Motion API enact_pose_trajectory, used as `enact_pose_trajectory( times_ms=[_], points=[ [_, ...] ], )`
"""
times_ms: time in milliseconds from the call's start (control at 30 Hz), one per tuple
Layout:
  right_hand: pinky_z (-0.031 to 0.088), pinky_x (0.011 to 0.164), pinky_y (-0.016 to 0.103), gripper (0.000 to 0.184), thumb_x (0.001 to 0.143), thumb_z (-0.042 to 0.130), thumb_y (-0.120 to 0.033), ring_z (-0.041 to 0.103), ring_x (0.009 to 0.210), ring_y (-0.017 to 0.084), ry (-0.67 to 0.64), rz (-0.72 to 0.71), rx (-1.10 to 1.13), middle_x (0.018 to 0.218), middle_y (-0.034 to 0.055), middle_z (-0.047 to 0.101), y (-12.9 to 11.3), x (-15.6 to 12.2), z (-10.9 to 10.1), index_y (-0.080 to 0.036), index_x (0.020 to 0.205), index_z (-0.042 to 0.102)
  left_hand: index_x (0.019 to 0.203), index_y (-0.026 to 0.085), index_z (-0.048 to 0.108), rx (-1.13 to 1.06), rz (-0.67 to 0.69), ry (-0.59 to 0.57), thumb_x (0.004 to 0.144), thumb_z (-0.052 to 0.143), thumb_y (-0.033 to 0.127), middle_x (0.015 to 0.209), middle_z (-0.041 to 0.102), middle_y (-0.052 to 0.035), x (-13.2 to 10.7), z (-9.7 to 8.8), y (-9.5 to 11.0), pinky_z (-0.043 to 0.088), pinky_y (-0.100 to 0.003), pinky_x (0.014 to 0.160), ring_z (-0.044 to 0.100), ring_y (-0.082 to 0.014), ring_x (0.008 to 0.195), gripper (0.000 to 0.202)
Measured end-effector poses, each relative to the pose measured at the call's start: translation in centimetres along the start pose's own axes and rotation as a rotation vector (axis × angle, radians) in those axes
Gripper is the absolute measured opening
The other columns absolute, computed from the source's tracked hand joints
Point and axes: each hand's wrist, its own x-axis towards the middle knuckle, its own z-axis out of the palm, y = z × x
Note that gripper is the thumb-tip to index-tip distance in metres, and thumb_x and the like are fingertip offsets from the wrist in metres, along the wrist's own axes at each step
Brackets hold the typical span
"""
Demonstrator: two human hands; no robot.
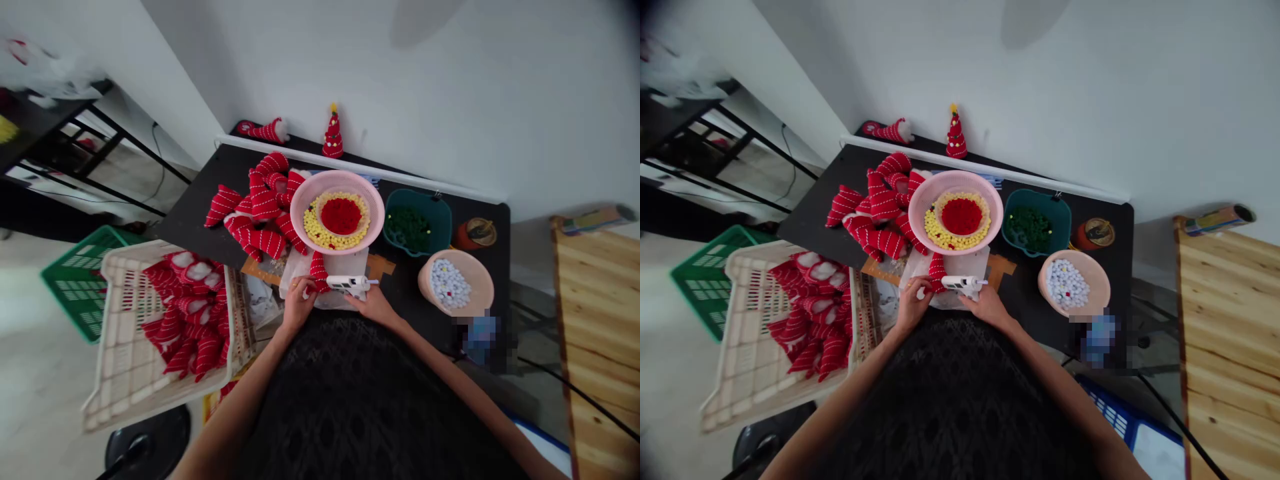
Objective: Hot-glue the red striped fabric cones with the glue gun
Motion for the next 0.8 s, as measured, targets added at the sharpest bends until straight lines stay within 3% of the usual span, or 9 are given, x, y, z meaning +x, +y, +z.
enact_pose_trajectory(
  times_ms=[600, 800],
  points=[
    [0.057, 0.092, 0.048, 0.033, 0.087, 0.068, -0.032, 0.073, 0.102, 0.033, 0.003, 0.021, 0.02, 0.112, 0.0135, 0.078, 0.44, -0.11, 0.16, -0.018, 0.116, 0.074, 0.09, 0.015, 0.065, -0.003, 0.003, -0.017, 0.095, 0.066, 0.03, 0.104, 0.069, -0.0051, 0.2, -0.04, -0.18, 0.052, -0.043, 0.093, 0.064, -0.0204, 0.102, 0.016],
    [0.056, 0.094, 0.045, 0.033, 0.087, 0.068, -0.032, 0.073, 0.102, 0.03, -0.013, 0.011, 0.024, 0.111, 0.0106, 0.078, 0.28, -0.16, 0.02, -0.02, 0.117, 0.074, 0.105, 0.015, 0.065, 0.01, -0.021, -0.007, 0.095, 0.066, 0.031, 0.104, 0.068, -0.0053, -0.03, 0.18, -0.58, 0.054, -0.041, 0.089, 0.065, -0.02, 0.097, 0.019]
  ],
)
